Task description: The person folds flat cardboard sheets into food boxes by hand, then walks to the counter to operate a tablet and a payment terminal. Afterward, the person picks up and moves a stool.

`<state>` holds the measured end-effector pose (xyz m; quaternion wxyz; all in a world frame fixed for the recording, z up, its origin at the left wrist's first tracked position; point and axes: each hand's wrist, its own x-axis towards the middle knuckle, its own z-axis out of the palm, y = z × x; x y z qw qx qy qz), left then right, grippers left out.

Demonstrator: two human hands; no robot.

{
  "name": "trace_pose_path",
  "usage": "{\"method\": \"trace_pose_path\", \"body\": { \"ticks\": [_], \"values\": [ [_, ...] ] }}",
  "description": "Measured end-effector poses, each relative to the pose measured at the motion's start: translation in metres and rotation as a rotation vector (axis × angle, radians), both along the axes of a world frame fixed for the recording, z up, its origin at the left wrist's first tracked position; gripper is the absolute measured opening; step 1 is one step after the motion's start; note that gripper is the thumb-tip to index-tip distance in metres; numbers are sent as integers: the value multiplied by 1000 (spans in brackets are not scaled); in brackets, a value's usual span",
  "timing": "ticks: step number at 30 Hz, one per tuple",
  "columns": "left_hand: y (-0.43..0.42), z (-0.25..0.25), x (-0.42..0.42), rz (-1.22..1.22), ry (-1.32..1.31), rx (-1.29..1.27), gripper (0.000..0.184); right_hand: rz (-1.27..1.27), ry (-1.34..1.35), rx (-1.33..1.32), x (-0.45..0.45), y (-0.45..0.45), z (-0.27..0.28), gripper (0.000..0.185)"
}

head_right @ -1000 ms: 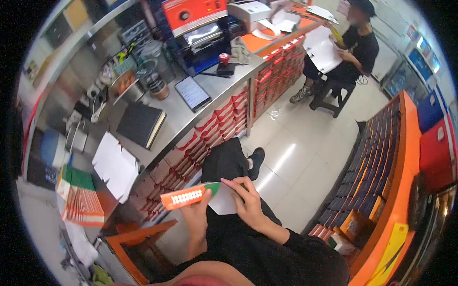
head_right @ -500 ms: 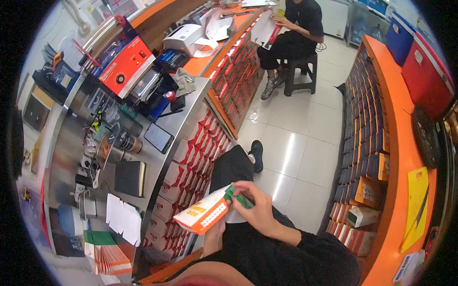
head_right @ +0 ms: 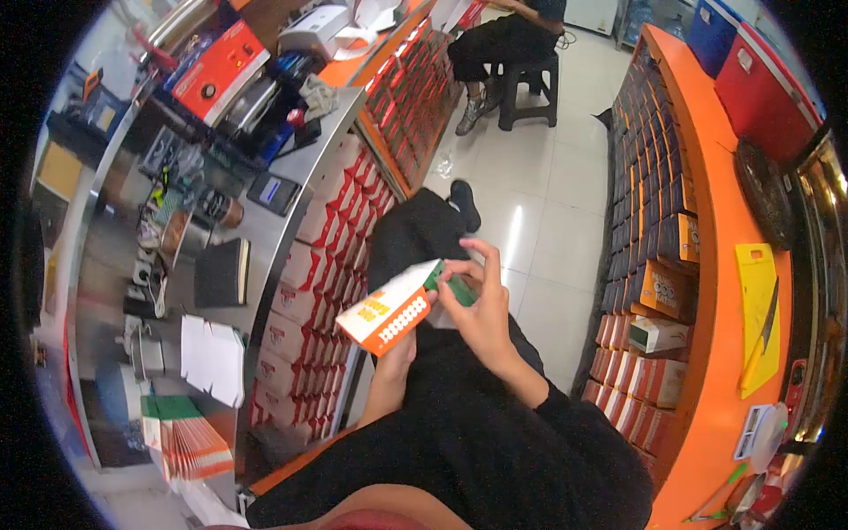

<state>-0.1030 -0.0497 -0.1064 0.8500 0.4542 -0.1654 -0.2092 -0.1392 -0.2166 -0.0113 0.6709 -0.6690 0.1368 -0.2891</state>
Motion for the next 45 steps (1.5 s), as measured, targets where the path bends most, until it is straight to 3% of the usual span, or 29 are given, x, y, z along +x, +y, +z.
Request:
{"method": "trace_pose_path", "body": {
  "ticks": [6,9,10,12,15,17,18,23,27,29,31,33,35,36,39,40,41,42,44,45],
  "values": [
    [3,6,5,141,-96,-147,59,183,25,-43,7,24,10,50],
    [10,-1,13,247,169,-69,62,289,32,-233,26,29,7,48],
    [5,-11,13,381,24,-64,63,361,63,-189,34,27,5,47],
    [5,0,24,336,31,-243,62,431,151,-159,50,27,3,41],
    [-9,-8,57,399,356,-297,58,418,211,-159,90,21,2,26],
    [-17,-19,94,337,261,-68,49,410,208,-58,118,16,-10,18],
    [-19,-2,114,288,400,25,39,414,255,65,134,10,-16,12],
    [-46,5,195,279,468,-4,28,375,303,122,220,-17,0,6],
    [-68,63,236,224,478,94,26,420,448,85,260,-50,42,7],
    [-83,119,258,224,476,237,25,433,462,-29,273,-69,64,8],
    [-98,172,279,77,420,182,26,328,535,-11,281,-87,95,10],
    [-121,213,292,-153,476,234,34,251,416,236,279,-105,122,31],
    [-151,263,288,-198,232,227,42,98,390,274,280,-121,161,40],
    [-163,292,293,-49,-133,375,42,58,357,231,277,-130,176,36],
    [-193,333,301,-34,-400,608,38,106,367,262,266,-170,244,52],
    [-207,342,308,69,-600,592,30,187,220,78,266,-179,266,78],
    [-215,357,315,13,-691,646,26,203,219,-241,268,-190,301,97],
    [-226,366,318,44,-874,687,24,221,225,-503,270,-203,323,108],
    [-247,371,321,-71,-1126,792,23,215,230,-632,283,-214,359,109],
    [-257,373,316,-104,-1089,834,27,203,215,-639,289,-225,357,105]
  ]
}}
